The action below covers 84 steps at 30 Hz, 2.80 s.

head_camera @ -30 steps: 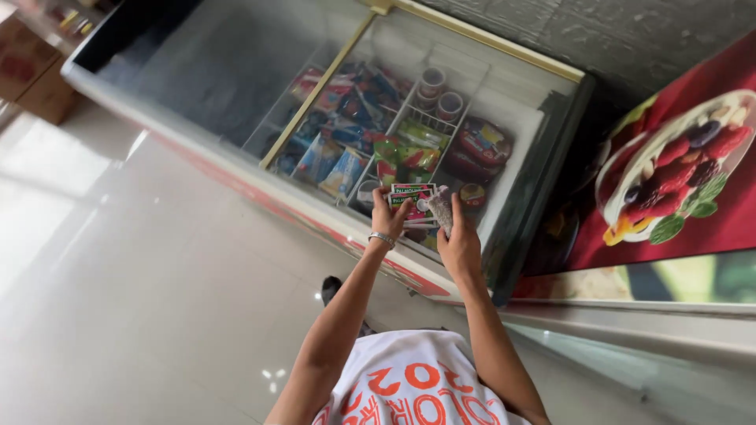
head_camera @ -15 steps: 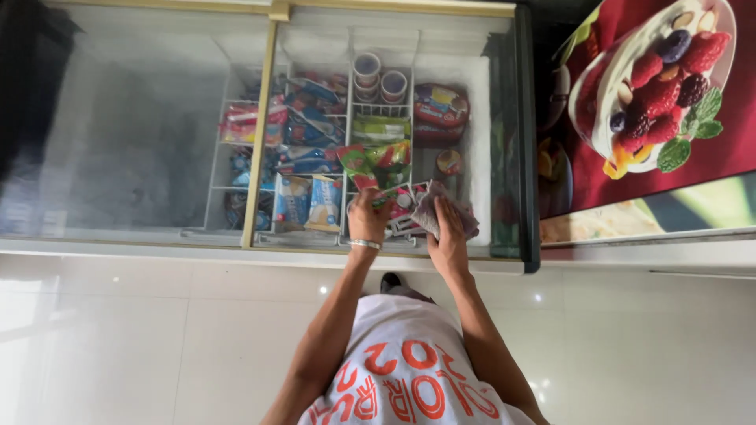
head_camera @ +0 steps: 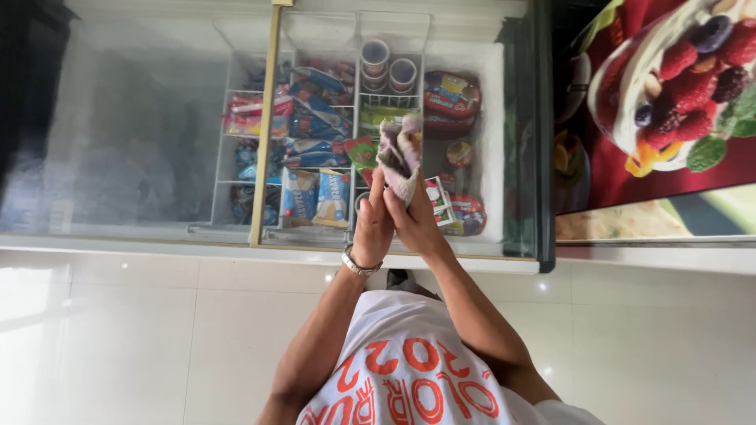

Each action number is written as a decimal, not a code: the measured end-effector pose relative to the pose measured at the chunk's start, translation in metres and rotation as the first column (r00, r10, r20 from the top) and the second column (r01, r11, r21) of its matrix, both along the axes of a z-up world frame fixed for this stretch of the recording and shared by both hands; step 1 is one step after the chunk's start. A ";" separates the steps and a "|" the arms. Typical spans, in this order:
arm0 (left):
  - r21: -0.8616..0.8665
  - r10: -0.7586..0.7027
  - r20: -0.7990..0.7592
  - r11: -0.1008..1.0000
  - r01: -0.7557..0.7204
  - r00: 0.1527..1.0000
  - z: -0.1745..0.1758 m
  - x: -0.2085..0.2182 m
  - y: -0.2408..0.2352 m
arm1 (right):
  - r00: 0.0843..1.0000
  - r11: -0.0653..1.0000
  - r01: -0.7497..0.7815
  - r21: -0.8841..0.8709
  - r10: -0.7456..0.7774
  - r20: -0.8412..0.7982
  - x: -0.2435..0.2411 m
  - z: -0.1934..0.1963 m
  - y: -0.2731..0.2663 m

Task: Cleaning and organizing individual product sachets over a freezer.

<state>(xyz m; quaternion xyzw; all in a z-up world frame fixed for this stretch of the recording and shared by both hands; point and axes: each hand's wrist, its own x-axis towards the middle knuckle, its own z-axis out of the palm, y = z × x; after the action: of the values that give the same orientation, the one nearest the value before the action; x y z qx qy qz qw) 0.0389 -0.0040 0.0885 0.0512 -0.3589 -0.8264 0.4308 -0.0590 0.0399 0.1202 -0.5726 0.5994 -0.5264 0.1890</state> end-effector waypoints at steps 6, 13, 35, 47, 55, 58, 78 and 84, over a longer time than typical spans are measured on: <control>0.072 0.121 0.060 0.990 -0.126 0.991 -0.004 0.043 -0.024 | 0.985 0.977 -0.174 -0.126 0.170 -0.041 0.055 0.000 -0.012; 0.111 0.225 0.294 0.957 -0.267 0.929 -0.057 0.095 -0.037 | 0.502 0.973 -0.220 0.073 0.048 0.863 0.026 -0.094 -0.088; -0.248 0.337 0.396 0.935 -0.254 0.854 -0.044 0.119 -0.080 | 0.502 0.960 -0.279 -0.030 0.172 0.847 0.114 -0.095 -0.103; -0.215 0.191 0.366 0.970 -0.116 0.911 -0.046 0.135 -0.075 | 0.775 0.985 -0.174 -0.007 0.141 0.615 0.122 -0.079 -0.097; 0.337 -0.094 -0.077 0.934 0.115 0.993 -0.085 0.144 -0.098 | 0.991 0.990 -0.029 -0.141 0.010 -0.136 0.159 -0.049 -0.070; 0.199 -0.050 0.289 0.980 -0.009 0.956 -0.050 0.138 -0.078 | 0.883 0.989 -0.115 -0.090 0.143 0.446 0.127 -0.079 -0.095; -0.670 0.749 0.663 0.583 0.459 0.017 -0.098 0.104 -0.111 | 0.106 0.993 0.078 0.085 -0.093 0.990 0.035 -0.121 -0.029; -0.568 0.678 0.732 0.560 0.603 0.059 -0.049 0.037 -0.084 | 0.125 0.946 0.320 0.056 -0.101 0.987 -0.034 -0.112 0.009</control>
<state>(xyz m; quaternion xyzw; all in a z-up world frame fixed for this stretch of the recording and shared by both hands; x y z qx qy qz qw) 0.0760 -0.0884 0.0393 0.4053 -0.8800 -0.2432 0.0462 -0.0930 0.0489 0.0086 -0.0178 0.3609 -0.8398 0.4052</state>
